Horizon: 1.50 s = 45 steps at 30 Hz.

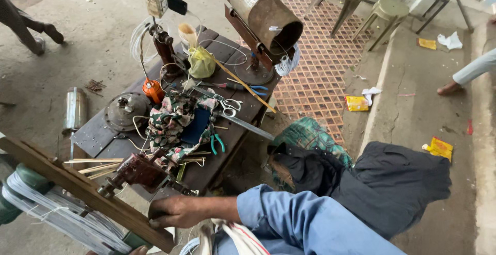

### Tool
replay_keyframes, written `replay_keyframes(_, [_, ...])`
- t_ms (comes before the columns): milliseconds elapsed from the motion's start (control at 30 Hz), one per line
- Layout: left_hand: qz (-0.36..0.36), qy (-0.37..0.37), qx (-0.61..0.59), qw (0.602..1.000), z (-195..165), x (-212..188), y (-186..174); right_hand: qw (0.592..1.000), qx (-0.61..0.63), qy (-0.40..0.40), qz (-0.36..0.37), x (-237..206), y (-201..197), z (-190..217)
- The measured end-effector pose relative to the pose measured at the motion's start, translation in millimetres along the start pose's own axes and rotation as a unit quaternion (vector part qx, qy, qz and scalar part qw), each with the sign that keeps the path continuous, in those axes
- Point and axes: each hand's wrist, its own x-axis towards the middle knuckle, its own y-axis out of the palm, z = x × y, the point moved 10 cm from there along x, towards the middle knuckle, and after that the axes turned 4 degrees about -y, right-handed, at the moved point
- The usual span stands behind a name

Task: The person winds white wire onto a green reel mounted on a wooden frame, guiding the wire with one hand while turning the reel with the other. They then lift the wound reel off the frame, gather the coiled wire, and handle the wound spool at the workbench.

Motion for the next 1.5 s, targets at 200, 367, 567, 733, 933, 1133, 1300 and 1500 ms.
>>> replay_keyframes(200, [0.007,-0.013,0.043,0.999,-16.7,2.4,-3.9,0.983,0.155,0.063,-0.082,-2.8,-8.5,-3.1])
replay_keyframes(367, [0.06,-0.038,0.206,0.976,-18.6,-21.8,-16.1,0.98,0.084,0.073,-0.162,11.7,-3.0,-12.1])
replay_keyframes(567, [-0.016,0.089,-0.011,0.996,-47.8,-55.3,-53.5,0.943,0.303,0.108,-0.08,6.6,20.8,-30.8])
replay_keyframes(733, [-0.033,0.191,-0.068,0.979,-71.0,-69.7,-69.7,0.856,0.461,0.189,-0.139,6.8,33.7,-35.8])
replay_keyframes(933, [-0.04,0.187,-0.029,0.981,-66.0,-65.9,-70.8,0.899,0.407,0.129,-0.094,8.0,27.3,-16.5])
replay_keyframes(1133, [-0.062,0.178,0.015,0.982,-58.0,-63.5,-69.2,0.9,0.376,0.167,-0.145,5.5,31.5,-45.9])
replay_keyframes(1300, [-0.071,0.204,-0.008,0.976,-64.5,-65.1,-72.5,0.917,0.349,0.129,-0.14,9.1,26.4,-44.0])
replay_keyframes(1500, [-0.081,0.228,-0.007,0.97,-64.5,-65.8,-74.1,0.926,0.331,0.085,-0.158,11.2,18.3,-40.7])
